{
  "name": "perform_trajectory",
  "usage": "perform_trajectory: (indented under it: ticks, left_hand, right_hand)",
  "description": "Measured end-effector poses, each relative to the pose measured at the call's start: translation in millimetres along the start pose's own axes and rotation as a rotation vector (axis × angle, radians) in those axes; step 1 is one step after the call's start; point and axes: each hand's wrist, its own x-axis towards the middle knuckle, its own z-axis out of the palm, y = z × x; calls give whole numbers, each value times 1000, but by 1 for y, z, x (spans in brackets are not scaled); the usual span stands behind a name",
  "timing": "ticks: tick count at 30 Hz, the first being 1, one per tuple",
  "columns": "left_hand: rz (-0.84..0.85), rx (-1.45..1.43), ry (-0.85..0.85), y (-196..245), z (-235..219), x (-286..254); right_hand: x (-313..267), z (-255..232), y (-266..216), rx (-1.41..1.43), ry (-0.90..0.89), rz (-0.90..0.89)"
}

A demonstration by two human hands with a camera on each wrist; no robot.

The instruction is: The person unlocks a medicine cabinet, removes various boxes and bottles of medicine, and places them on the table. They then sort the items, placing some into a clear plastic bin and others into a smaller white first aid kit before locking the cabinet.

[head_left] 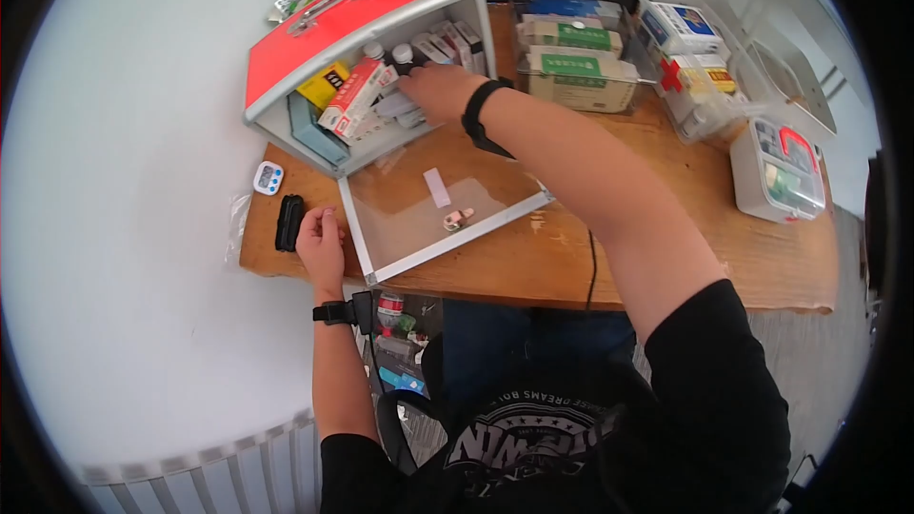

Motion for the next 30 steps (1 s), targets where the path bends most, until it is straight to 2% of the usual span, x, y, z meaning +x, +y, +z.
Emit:
perform_trajectory:
  ticks: [3,5,10,11,12,13,15,16,18,19,21,22,26,28,29,30]
  left_hand:
    - [22,38,6,-2,0,-1]
    - [27,49,11,-4,0,1]
    - [13,41,27,-16,-4,2]
    - [3,29,22,-18,-3,4]
    - [23,75,42,-16,0,3]
    - [46,122,58,-14,2,2]
    - [23,95,34,-17,1,3]
    - [17,98,34,-16,0,2]
    - [14,100,36,-12,0,2]
    - [15,97,39,-10,1,1]
    - [-7,110,40,-7,1,-2]
    - [10,84,36,-9,-1,-1]
    - [36,68,32,-7,1,-2]
    - [32,87,43,-6,0,-1]
    - [31,102,58,-7,0,-2]
    - [24,101,57,-7,1,-3]
  right_hand:
    - [-12,-14,-1,-9,-19,-13]
    - [-31,-25,-13,-67,176,-101]
    - [-166,-85,-51,245,401,-74]
    - [-195,-96,-53,287,406,-38]
    - [-222,-100,-49,309,283,71]
    - [-246,-101,-42,293,267,96]
    - [-286,-98,-29,343,241,320]
    - [-299,-95,-20,333,232,337]
    - [-314,-85,-3,464,141,609]
    - [-316,-83,5,464,139,621]
    - [-316,-77,19,993,-30,949]
    - [-317,-63,24,1188,63,947]
    - [-311,-33,33,1296,138,1021]
    - [-311,-28,31,1100,239,998]
    - [-313,-25,34,1097,235,1002]
    - [-316,-21,37,831,254,930]
